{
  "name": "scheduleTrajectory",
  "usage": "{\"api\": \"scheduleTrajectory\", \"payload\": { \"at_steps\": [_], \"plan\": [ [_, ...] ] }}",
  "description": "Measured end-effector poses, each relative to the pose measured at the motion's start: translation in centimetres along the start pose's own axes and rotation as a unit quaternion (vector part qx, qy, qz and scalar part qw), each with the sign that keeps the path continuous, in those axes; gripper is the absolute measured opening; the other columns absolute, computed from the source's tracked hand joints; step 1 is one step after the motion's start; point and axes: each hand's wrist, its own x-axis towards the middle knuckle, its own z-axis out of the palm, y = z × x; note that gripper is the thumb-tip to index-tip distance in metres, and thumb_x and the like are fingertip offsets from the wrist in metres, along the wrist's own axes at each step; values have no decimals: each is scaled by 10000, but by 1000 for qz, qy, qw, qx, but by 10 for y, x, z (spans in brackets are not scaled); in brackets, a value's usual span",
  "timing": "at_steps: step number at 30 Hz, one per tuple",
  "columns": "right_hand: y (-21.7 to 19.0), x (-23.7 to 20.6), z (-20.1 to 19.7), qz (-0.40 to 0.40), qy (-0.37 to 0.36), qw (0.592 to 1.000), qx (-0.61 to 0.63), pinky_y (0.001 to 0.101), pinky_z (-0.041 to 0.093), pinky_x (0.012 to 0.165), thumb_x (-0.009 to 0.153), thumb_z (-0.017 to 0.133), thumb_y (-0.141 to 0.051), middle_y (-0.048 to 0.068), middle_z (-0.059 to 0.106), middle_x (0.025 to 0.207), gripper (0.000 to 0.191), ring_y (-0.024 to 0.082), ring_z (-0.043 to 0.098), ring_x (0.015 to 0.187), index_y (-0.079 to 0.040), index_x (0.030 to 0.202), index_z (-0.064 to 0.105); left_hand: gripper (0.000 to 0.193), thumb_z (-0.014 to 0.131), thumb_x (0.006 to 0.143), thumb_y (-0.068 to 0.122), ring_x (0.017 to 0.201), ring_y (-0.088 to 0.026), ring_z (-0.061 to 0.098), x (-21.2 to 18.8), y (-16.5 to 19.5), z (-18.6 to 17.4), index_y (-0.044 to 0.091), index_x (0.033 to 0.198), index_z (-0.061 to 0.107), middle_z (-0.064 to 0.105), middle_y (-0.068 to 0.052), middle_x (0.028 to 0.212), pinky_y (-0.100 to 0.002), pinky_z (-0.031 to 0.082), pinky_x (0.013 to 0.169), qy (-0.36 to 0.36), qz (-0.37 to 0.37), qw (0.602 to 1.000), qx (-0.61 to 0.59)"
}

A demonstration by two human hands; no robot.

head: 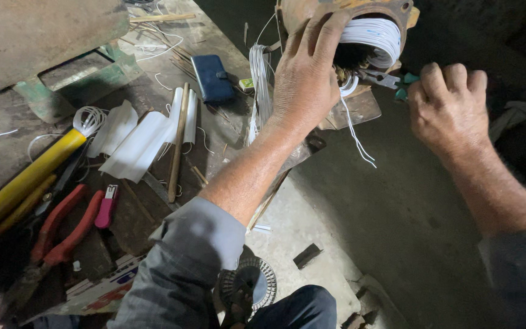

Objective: The person winds white insulated wire into the slots of a motor stator, using pliers to cut the wire and a wooden stick to push the coils into place. The person also inserts white plastic spacers between the windings and continues to add more wire loops into the housing.

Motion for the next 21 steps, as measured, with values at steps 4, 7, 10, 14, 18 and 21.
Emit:
{"api": "scheduleTrajectory", "payload": {
  "at_steps": [4,7,10,14,18,21],
  "plan": [
    [8,3,6,-8,-9,999,43,324,529,861,1079,692,-284,37,603,1146,158,168,600,1042,-140,1100,754,779,743,880,-21,1436,-383,517,1,2,-2,214,1517,361,519,-85,1489,-484,489,1232,4,8,1000,1],
    [16,12,1,2,-59,991,116,336,573,782,1103,670,-324,79,691,1083,228,187,670,907,-110,1092,749,784,747,878,-29,1434,-379,520,3,4,-4,223,1517,371,518,-73,1489,-475,500,1222,0,3,1000,2],
    [24,26,-13,72,-224,912,335,427,599,695,1036,666,-405,147,733,925,336,290,726,763,-86,1108,743,800,739,822,-53,1413,-380,519,4,7,-9,231,1487,398,509,-101,1493,-472,510,1181,-2,3,1000,3],
    [16,23,-35,155,-283,816,480,459,571,637,979,698,-367,189,732,793,313,336,715,676,-72,1066,757,759,742,833,-34,1414,-361,526,7,12,-15,241,1465,423,529,-81,1459,-474,506,1178,-5,-9,1000,3],
    [-3,-30,-57,75,-6,900,429,396,563,676,1043,704,-315,168,704,922,301,295,674,769,-21,982,699,731,707,830,-49,1405,-352,532,13,14,-22,216,1457,440,526,-92,1485,-452,496,1194,-13,-13,1000,0],
    [-18,-67,-73,244,-221,785,526,415,547,569,1002,715,-336,139,625,769,332,255,622,598,-16,934,658,728,665,819,-68,1394,-337,549,13,11,-23,190,1460,437,545,-95,1481,-442,491,1203,-5,-17,999,-29]
  ]
}}
